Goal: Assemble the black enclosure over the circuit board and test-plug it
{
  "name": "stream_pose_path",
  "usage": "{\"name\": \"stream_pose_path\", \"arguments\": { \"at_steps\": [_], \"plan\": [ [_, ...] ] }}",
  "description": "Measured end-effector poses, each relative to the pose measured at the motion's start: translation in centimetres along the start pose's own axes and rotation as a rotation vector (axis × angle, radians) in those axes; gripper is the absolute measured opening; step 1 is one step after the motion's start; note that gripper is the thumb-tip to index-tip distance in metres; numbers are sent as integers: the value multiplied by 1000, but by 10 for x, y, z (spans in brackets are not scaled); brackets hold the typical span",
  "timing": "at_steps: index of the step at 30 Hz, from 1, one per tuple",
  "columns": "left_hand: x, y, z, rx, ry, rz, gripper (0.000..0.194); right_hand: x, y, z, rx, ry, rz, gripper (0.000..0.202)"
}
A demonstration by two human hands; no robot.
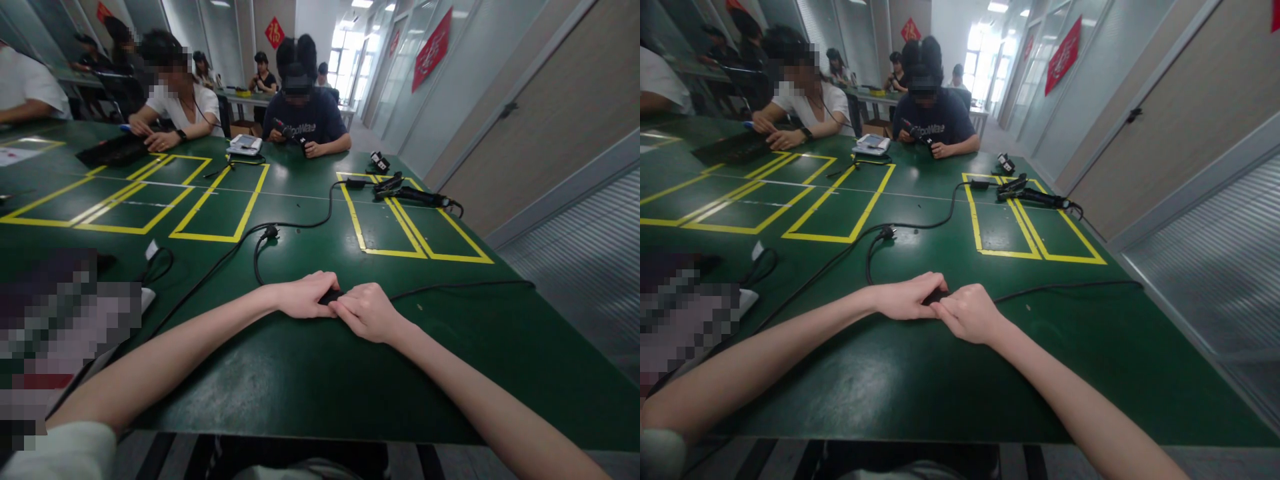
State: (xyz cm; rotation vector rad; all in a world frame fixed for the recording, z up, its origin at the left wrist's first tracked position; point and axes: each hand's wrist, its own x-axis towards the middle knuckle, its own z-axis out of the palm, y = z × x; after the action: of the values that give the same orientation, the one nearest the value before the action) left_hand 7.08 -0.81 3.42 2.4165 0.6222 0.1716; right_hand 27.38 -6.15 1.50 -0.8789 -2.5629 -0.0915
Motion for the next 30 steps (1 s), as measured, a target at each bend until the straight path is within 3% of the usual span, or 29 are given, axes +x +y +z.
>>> {"name": "stream_pose_path", "arguments": {
  "at_steps": [4, 10, 13, 19, 24, 30],
  "plan": [
    [-2, 5, 0, 80, 0, -17, 29, -1, 0, 2, 20, -57, 54, 49],
    [-6, 11, -10, 275, -9, -33, 30, -4, 14, -3, 57, 109, 11, 24],
    [-6, 7, -19, 215, -1, -53, 23, -3, 18, -3, 81, 111, -12, 27],
    [-7, 0, -30, 11, -3, 19, 30, -3, 18, 1, 50, 158, 41, 21],
    [-8, 0, -30, 209, 72, 3, 23, -3, 19, -4, 53, 178, 70, 20],
    [-6, -5, -24, 359, 144, 74, 31, -4, 22, -10, 152, 155, 104, 17]
  ]
}}
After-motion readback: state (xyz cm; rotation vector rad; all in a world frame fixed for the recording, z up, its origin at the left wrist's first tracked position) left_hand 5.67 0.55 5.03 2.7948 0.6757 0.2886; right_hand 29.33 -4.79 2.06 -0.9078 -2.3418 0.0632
